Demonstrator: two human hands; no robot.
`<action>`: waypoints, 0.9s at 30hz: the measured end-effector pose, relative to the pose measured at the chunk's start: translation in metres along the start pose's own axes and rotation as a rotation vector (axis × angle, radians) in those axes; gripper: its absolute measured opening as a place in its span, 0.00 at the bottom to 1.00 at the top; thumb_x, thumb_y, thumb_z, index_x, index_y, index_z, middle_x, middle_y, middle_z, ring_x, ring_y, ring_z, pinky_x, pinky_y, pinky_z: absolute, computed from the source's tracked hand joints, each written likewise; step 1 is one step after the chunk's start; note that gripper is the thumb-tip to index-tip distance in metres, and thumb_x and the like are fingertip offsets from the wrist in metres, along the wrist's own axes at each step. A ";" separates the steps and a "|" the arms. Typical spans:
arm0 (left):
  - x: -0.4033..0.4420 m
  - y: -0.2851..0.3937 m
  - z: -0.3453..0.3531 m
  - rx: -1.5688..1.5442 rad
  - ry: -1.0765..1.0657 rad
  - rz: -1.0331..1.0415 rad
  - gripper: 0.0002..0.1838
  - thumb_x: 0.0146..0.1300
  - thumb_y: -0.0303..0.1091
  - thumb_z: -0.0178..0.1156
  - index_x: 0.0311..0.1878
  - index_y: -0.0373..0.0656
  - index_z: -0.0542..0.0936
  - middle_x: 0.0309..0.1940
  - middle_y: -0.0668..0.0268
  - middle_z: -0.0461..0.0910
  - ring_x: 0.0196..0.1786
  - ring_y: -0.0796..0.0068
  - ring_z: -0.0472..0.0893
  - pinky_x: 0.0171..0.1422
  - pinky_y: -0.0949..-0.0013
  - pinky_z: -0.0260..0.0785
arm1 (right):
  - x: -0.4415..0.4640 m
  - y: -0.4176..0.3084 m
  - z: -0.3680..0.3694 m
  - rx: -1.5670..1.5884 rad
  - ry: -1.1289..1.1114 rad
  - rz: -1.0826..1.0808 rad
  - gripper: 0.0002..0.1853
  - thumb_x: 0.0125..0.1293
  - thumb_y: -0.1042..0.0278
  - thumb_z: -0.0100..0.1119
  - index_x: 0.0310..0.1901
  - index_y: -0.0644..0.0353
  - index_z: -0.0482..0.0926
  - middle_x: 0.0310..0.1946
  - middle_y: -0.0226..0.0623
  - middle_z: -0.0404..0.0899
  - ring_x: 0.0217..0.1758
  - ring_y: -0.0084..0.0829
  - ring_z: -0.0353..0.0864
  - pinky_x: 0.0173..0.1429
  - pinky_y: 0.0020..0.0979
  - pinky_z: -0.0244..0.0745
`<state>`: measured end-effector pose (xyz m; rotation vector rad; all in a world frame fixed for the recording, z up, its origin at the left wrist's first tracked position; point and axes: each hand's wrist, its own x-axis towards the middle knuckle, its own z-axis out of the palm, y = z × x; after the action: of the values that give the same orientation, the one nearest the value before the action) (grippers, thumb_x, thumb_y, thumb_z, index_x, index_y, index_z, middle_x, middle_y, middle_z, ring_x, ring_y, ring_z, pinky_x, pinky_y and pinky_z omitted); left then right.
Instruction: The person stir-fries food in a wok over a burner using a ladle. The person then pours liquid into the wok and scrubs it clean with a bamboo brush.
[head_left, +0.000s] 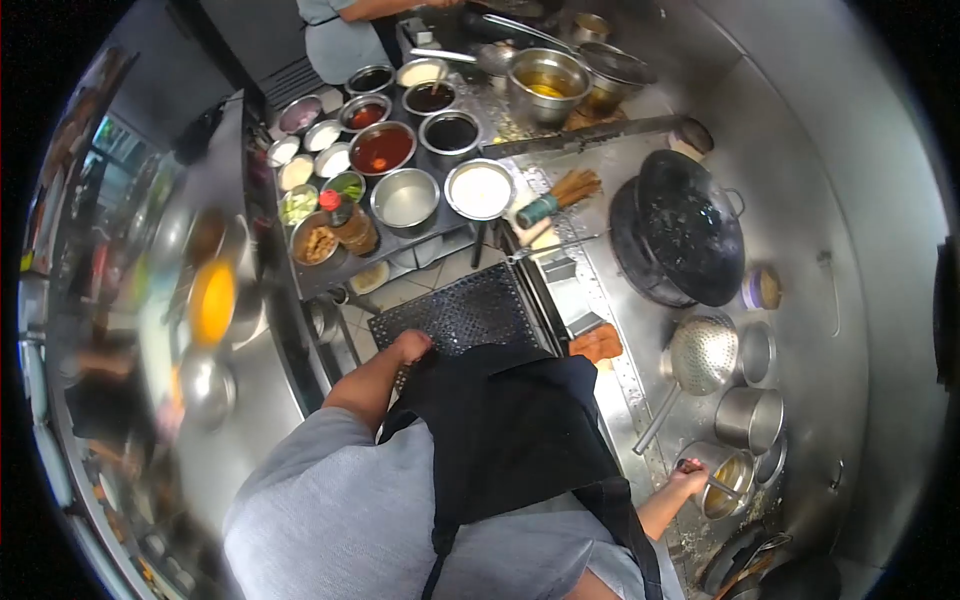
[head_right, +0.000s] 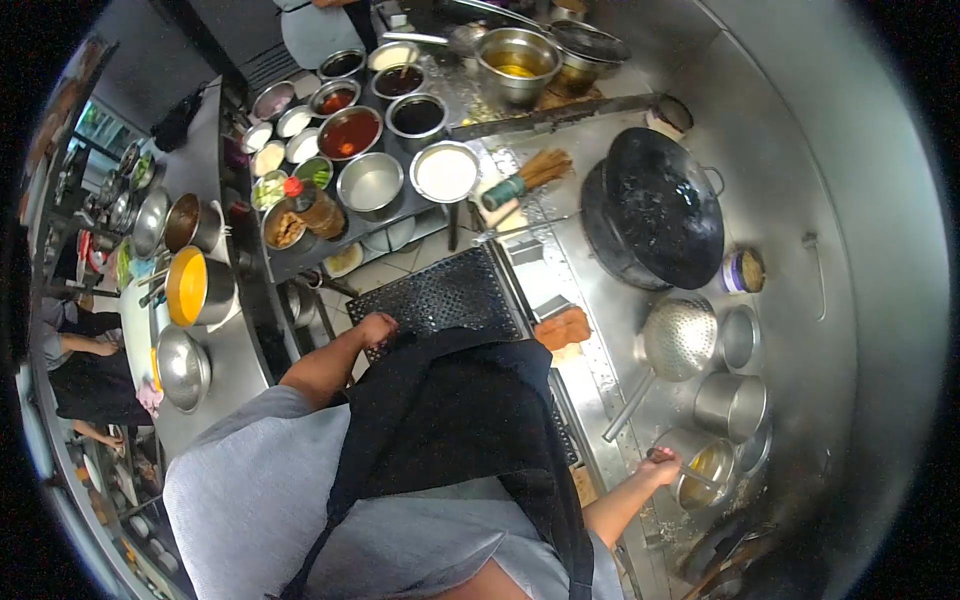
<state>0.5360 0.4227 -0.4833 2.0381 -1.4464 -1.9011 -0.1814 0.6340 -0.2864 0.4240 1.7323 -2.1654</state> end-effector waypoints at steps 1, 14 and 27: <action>0.017 -0.030 -0.011 0.104 0.073 0.284 0.12 0.65 0.38 0.53 0.39 0.47 0.84 0.23 0.61 0.81 0.22 0.67 0.81 0.23 0.60 0.74 | 0.014 0.001 -0.007 0.024 -0.015 0.025 0.11 0.65 0.66 0.52 0.26 0.61 0.71 0.19 0.37 0.75 0.18 0.33 0.71 0.28 0.32 0.72; -0.032 -0.257 -0.084 0.097 -0.147 -0.112 0.14 0.68 0.44 0.57 0.41 0.42 0.82 0.24 0.65 0.78 0.24 0.69 0.78 0.29 0.61 0.72 | -0.137 0.171 0.122 -0.819 -0.171 -0.995 0.26 0.65 0.70 0.58 0.63 0.73 0.69 0.60 0.60 0.73 0.62 0.50 0.75 0.70 0.44 0.67; -0.053 -0.225 -0.101 -0.591 0.034 -0.071 0.22 0.66 0.43 0.61 0.51 0.31 0.83 0.44 0.59 0.85 0.44 0.71 0.80 0.52 0.61 0.73 | -0.322 0.398 0.166 -1.839 -1.741 -0.192 0.22 0.64 0.54 0.57 0.56 0.58 0.81 0.55 0.47 0.81 0.57 0.45 0.80 0.62 0.39 0.72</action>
<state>0.7580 0.5273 -0.5403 1.8301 -0.6830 -1.9879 0.2778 0.4154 -0.4609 -1.4869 1.4724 0.2075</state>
